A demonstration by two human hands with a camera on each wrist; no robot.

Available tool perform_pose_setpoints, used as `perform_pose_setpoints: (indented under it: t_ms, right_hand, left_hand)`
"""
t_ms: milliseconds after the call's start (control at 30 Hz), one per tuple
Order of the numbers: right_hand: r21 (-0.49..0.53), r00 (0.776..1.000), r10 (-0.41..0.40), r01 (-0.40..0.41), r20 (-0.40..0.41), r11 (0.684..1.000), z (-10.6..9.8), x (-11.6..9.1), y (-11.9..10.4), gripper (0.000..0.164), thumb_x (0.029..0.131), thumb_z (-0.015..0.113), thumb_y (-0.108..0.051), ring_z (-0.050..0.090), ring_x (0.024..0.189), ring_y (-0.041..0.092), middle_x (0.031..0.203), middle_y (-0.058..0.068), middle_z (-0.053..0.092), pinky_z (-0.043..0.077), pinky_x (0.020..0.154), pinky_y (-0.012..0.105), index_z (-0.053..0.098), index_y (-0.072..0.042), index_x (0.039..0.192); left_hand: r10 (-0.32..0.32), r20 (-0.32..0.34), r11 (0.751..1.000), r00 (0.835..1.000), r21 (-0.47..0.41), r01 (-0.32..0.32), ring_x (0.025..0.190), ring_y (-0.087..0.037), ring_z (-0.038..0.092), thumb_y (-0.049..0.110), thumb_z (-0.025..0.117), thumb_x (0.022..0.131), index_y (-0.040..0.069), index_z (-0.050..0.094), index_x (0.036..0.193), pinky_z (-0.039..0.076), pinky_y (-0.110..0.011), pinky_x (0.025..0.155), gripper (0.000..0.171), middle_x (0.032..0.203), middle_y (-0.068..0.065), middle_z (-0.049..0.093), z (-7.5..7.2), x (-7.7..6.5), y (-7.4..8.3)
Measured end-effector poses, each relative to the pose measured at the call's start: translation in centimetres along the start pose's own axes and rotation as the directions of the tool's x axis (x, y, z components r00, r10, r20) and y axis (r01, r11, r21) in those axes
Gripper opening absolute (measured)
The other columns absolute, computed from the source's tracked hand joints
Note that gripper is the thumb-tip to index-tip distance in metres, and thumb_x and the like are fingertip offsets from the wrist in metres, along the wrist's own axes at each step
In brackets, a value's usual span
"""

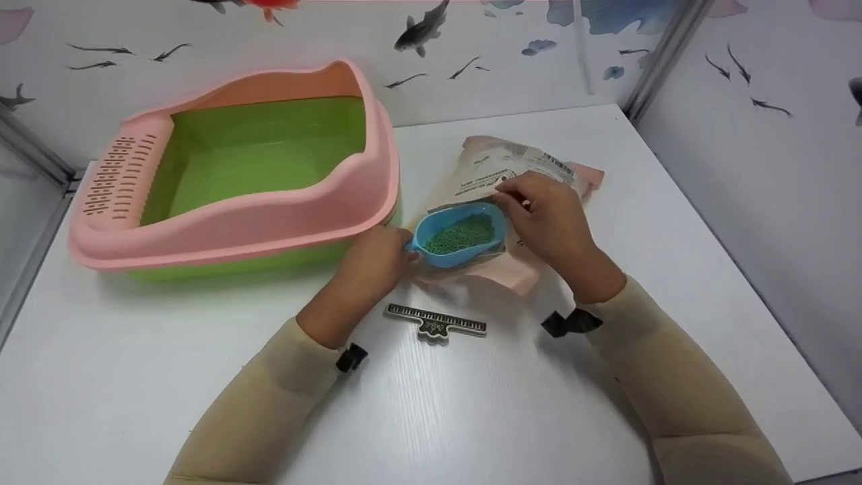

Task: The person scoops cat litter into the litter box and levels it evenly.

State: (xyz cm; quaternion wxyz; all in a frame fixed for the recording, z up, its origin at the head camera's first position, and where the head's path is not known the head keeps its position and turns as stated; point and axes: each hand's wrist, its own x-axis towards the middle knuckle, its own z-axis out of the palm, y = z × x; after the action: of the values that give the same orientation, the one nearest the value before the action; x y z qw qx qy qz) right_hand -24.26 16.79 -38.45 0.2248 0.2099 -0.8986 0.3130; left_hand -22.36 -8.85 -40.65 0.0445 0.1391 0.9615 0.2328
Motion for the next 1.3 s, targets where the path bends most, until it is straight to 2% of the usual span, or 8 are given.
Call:
perform_pose_setpoints:
  t_ms: [167, 300, 533, 667, 867, 967, 1067, 1300]
  right_hand:
    - [0.006, 1.0, 0.007, -0.007, -0.018, 1.0, -0.2, -0.1, 0.2, 0.016, 0.096, 0.076, -0.015, 0.069, 0.086, 0.024, 0.098, 0.013, 0.076, 0.057, 0.076, 0.036, 0.077, -0.002, 0.104]
    - [0.013, 1.0, 0.022, -0.022, -0.004, 1.0, -0.4, -0.1, 0.2, 0.015, 0.097, 0.074, -0.015, 0.069, 0.088, 0.025, 0.099, 0.012, 0.076, 0.058, 0.078, 0.037, 0.077, -0.002, 0.105]
    - [0.008, 1.0, 0.011, -0.011, -0.007, 1.0, -0.4, -0.1, 0.3, 0.014, 0.097, 0.073, -0.013, 0.069, 0.088, 0.025, 0.098, 0.013, 0.075, 0.058, 0.077, 0.039, 0.077, -0.002, 0.105]
    - [-0.009, 1.0, 0.002, -0.002, -0.004, 1.0, -0.3, 0.0, 0.3, 0.014, 0.097, 0.074, -0.013, 0.069, 0.087, 0.026, 0.097, 0.013, 0.075, 0.058, 0.078, 0.039, 0.077, -0.001, 0.105]
    - [-0.006, 1.0, 0.011, -0.011, 0.007, 1.0, -0.2, 0.0, 0.1, 0.014, 0.097, 0.073, -0.011, 0.069, 0.088, 0.026, 0.098, 0.014, 0.075, 0.059, 0.078, 0.042, 0.077, -0.001, 0.105]
    - [-0.005, 1.0, 0.016, -0.016, 0.012, 1.0, -0.1, 0.0, 0.1, 0.014, 0.096, 0.074, -0.01, 0.069, 0.089, 0.027, 0.099, 0.015, 0.075, 0.059, 0.079, 0.042, 0.077, 0.0, 0.106]
    - [0.004, 0.999, 0.028, -0.028, 0.021, 1.0, 0.0, 0.0, 0.0, 0.014, 0.097, 0.073, -0.009, 0.07, 0.09, 0.027, 0.1, 0.015, 0.075, 0.059, 0.079, 0.042, 0.077, 0.0, 0.107]
    - [0.003, 0.999, 0.036, -0.036, 0.039, 0.999, 0.2, 0.0, -0.2, 0.014, 0.097, 0.073, -0.01, 0.07, 0.091, 0.028, 0.101, 0.015, 0.075, 0.06, 0.081, 0.043, 0.076, 0.0, 0.108]
  left_hand:
    - [0.027, -0.039, 1.0, 0.999, 0.001, -0.027, 0.085, -0.022, 0.061, 0.014, 0.072, 0.097, 0.003, 0.077, 0.106, 0.054, -0.038, 0.078, 0.014, 0.097, -0.01, 0.076, -0.8, -1.0, -0.4]
    - [0.017, -0.044, 0.999, 0.999, -0.026, -0.018, 0.088, -0.021, 0.064, 0.014, 0.071, 0.098, 0.005, 0.077, 0.111, 0.057, -0.039, 0.08, 0.017, 0.104, -0.009, 0.078, -1.2, -1.6, -0.5]
    - [0.011, -0.052, 0.999, 0.999, -0.036, -0.013, 0.083, -0.021, 0.058, 0.013, 0.071, 0.098, 0.007, 0.076, 0.102, 0.053, -0.038, 0.077, 0.009, 0.094, -0.006, 0.074, -2.0, -2.6, -1.0]
    - [0.005, -0.064, 0.998, 0.998, -0.057, -0.008, 0.085, -0.02, 0.06, 0.014, 0.07, 0.099, 0.008, 0.077, 0.106, 0.053, -0.038, 0.078, 0.012, 0.098, -0.005, 0.077, -2.6, -3.1, -1.3]
    - [0.007, -0.081, 0.998, 0.997, -0.064, -0.013, 0.101, -0.022, 0.069, 0.018, 0.066, 0.102, 0.008, 0.076, 0.116, 0.056, -0.042, 0.089, 0.02, 0.11, -0.007, 0.078, -3.3, -3.9, -1.5]
    - [0.015, -0.107, 0.997, 0.994, -0.069, -0.023, 0.106, -0.023, 0.07, 0.018, 0.065, 0.102, 0.01, 0.075, 0.121, 0.056, -0.043, 0.092, 0.023, 0.115, -0.007, 0.077, -3.7, -4.3, -1.6]
    - [0.023, -0.142, 0.999, 0.99, -0.045, -0.03, 0.104, -0.025, 0.069, 0.019, 0.065, 0.103, 0.01, 0.074, 0.12, 0.056, -0.045, 0.089, 0.021, 0.114, -0.008, 0.077, -4.0, -4.8, -1.5]
    - [-0.001, -0.194, 1.0, 0.981, -0.023, -0.004, 0.11, -0.029, 0.07, 0.017, 0.062, 0.104, 0.005, 0.07, 0.123, 0.057, -0.047, 0.093, 0.023, 0.114, -0.012, 0.075, -4.8, -5.4, -1.4]
